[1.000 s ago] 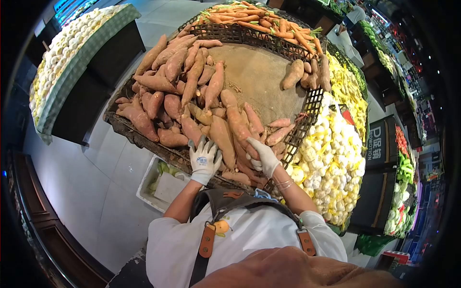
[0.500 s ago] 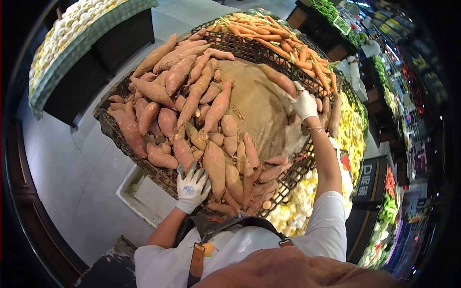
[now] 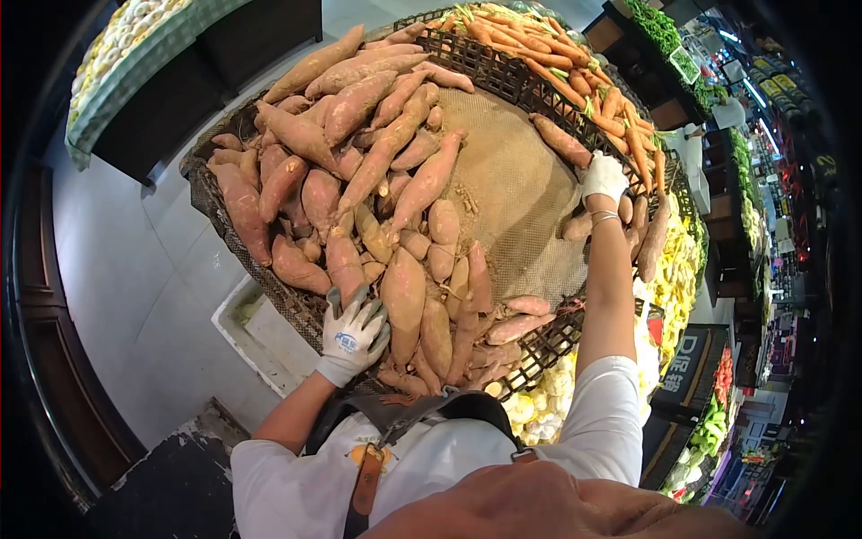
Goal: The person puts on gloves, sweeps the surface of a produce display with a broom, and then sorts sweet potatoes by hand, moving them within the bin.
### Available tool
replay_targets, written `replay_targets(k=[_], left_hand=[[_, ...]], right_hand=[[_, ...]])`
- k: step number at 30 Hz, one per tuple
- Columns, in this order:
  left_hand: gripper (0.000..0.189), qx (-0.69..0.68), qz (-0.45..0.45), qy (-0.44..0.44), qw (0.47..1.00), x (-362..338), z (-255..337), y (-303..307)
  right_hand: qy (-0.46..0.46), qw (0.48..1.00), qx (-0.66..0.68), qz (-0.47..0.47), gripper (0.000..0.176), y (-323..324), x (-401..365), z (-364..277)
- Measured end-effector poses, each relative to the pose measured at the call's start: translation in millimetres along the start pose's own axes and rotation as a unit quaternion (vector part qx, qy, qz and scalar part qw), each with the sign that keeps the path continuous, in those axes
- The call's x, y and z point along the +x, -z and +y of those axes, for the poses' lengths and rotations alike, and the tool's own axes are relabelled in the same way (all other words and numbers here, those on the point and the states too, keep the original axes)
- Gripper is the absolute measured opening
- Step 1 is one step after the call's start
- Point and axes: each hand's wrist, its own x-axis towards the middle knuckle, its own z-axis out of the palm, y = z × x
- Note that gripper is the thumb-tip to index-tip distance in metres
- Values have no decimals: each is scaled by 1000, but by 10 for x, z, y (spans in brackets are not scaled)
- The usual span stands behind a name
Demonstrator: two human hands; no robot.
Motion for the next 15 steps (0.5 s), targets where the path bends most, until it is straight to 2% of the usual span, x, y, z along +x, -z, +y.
replay_targets(k=[4,8,15], left_hand=[[38,11,2,-7,1000,-6,2,3],[36,5,9,-1,1000,68,28,40],[33,11,29,5,1000,67,55,29]], right_hand=[[42,999,-20,2,18,-232,181,-19],[69,996,-26,51,14,-160,63,-30],[113,991,-22,70,11,-24,-51,-1]])
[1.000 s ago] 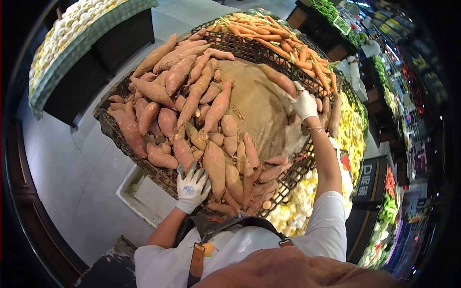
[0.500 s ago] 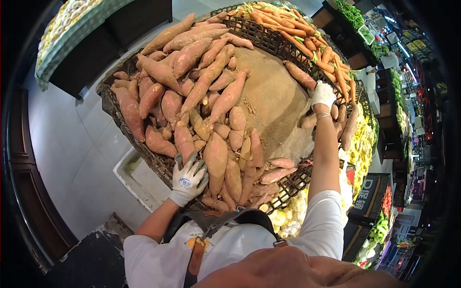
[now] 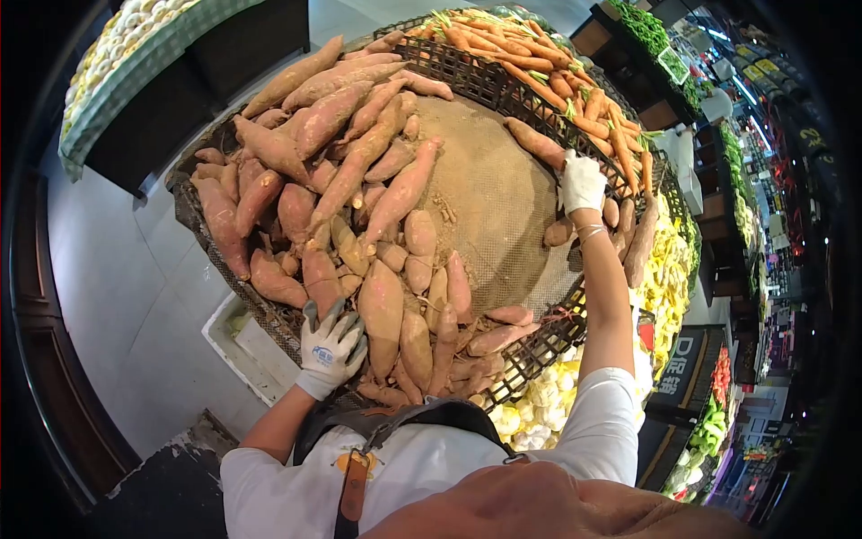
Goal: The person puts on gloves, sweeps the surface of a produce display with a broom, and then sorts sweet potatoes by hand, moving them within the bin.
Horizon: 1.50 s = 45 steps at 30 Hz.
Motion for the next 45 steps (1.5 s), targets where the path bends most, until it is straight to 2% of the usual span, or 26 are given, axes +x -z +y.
replay_targets(k=[1,4,5,9,12,13,14,16,20,22,25,28,30,31,32,33,34,36,38,41,44,45], left_hand=[[33,6,-5,1,1000,7,8,-4],[35,14,-21,8,1000,-53,16,-59],[35,15,-21,4,1000,-24,17,-26],[37,13,-10,-1,1000,22,-13,31],[38,17,-16,-3,1000,-35,-12,-21],[38,8,-31,2,999,-55,-5,-3],[39,6,-36,8,999,-23,-5,2],[40,7,-30,6,999,-33,-14,10],[44,16,-42,18,999,-61,-27,-5],[42,15,-35,18,999,-38,-16,12],[36,-1,-23,23,999,-72,-25,-35],[36,-2,-1,19,1000,-29,-10,-12],[35,-14,-7,18,1000,-40,-36,-24],[35,-20,-10,16,1000,-53,-38,-31],[35,-21,-7,19,1000,-62,-28,-32],[35,-21,-5,19,1000,-67,-21,-25],[34,-19,-2,20,1000,-70,-16,-11],[32,-16,4,16,1000,-69,-3,17],[31,-11,27,1,1000,-77,-28,-5],[29,-32,48,0,998,-102,-39,-30],[27,-40,45,-3,998,-128,-36,7],[27,-28,43,-7,999,-130,-41,4]], right_hand=[[-6,999,30,11,11,31,-6,23],[-75,990,79,-88,13,112,144,21],[-83,989,68,-100,15,-96,242,16],[-33,996,26,-81,19,-74,396,-106],[-29,997,58,-48,17,-43,417,-198],[-45,994,93,-30,13,-16,354,-210],[-95,984,120,-86,15,-183,346,-206],[-164,970,162,-79,20,-100,216,-279],[-179,963,150,-132,25,-23,219,-215],[-186,964,143,-127,26,-35,187,-202],[-163,968,133,-136,39,16,155,-192],[-138,968,202,-51,53,422,44,-432],[-141,922,353,-77,66,491,-66,-762],[-145,897,403,-109,73,959,-198,-1042],[-109,905,395,-112,85,1054,-300,-1310],[-80,887,396,-222,95,1316,-337,-1529],[-63,877,396,-263,99,1484,-405,-1759],[-50,872,365,-322,99,1657,-389,-2146],[-57,865,390,-311,100,1712,-436,-2405],[-94,856,375,-343,101,1782,-366,-2518],[-112,841,392,-354,95,1430,-307,-2532],[-137,839,432,-302,81,1324,-350,-2511]])
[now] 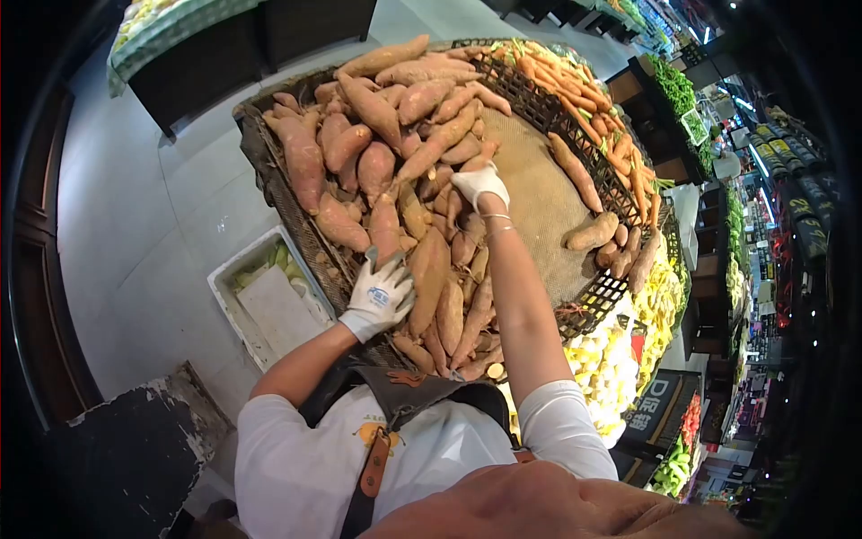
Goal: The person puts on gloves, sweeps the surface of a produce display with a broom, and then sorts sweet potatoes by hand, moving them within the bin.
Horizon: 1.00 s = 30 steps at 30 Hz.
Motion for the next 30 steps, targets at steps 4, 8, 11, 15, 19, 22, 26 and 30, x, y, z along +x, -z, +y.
replay_targets(k=[4,8,11,15,19,22,26,30], left_hand=[[32,11,-10,-8,1000,-63,-59,-89],[33,19,-9,-11,1000,-57,-33,-56],[33,23,-22,-9,999,-43,-20,-39],[32,18,-34,-9,999,-28,7,-25],[30,19,-20,-16,999,5,13,-5],[28,5,0,-15,1000,2,28,-2],[27,11,7,-20,1000,-8,25,14],[26,16,-3,-15,1000,3,21,-12]], right_hand=[[-58,945,298,-121,37,102,134,513],[-108,896,406,-146,25,106,-17,907],[-98,897,410,-130,40,172,-490,741],[14,995,56,-76,62,83,-522,510],[59,996,-54,33,61,-123,-561,359],[-10,999,43,-30,56,-184,-396,424],[-54,856,483,-176,32,148,-722,780],[-151,731,613,-258,27,298,-1479,922]])
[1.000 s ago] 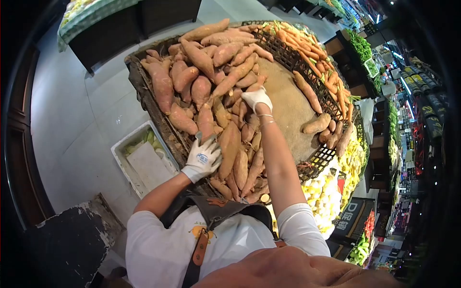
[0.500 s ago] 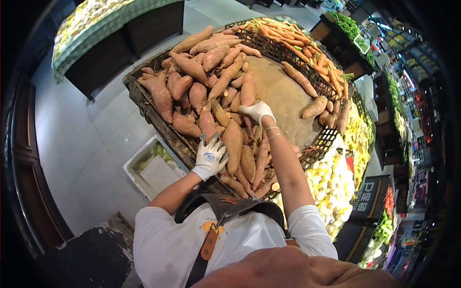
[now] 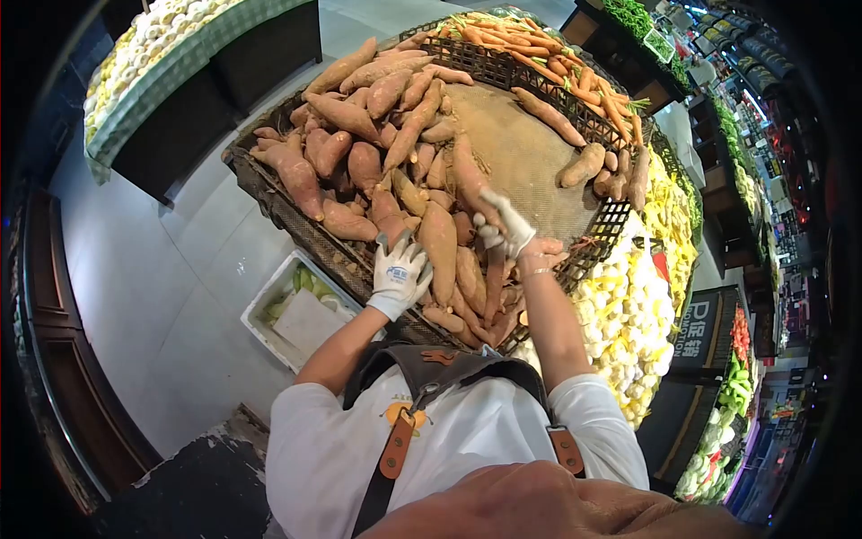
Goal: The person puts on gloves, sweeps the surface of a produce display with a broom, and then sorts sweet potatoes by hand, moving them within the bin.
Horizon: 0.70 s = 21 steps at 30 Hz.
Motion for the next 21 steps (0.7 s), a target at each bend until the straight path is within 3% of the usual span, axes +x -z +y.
replay_targets(k=[1,3,4,6,8,10,11,14,17,18,21], left_hand=[[26,5,1,-3,1000,-13,-12,-29],[26,11,-1,-5,1000,-16,-16,-43],[26,9,3,-6,1000,-18,-12,-47],[26,7,7,-10,1000,-18,-10,-27],[27,7,5,-10,1000,-10,-15,-6],[27,-5,-1,-3,1000,-18,-9,-26],[27,-5,1,-4,1000,-21,-2,-16],[27,-4,3,-8,1000,-5,-8,30],[27,-5,-1,-6,1000,-5,-6,16],[27,-5,-1,-6,1000,-4,-10,-3],[27,-2,2,-7,1000,9,1,27]], right_hand=[[-9,999,38,-27,21,119,74,210],[-19,994,-12,-105,20,124,63,363],[-29,992,2,-120,25,150,50,362],[118,979,-168,11,31,12,-62,344],[173,935,-303,69,55,63,-23,227],[307,833,-428,168,69,141,21,167],[357,747,-497,262,71,79,-87,114],[445,645,-527,329,71,69,-159,169],[385,645,-558,352,79,292,79,472],[299,646,-601,364,81,342,158,547],[232,617,-667,349,79,384,140,585]])
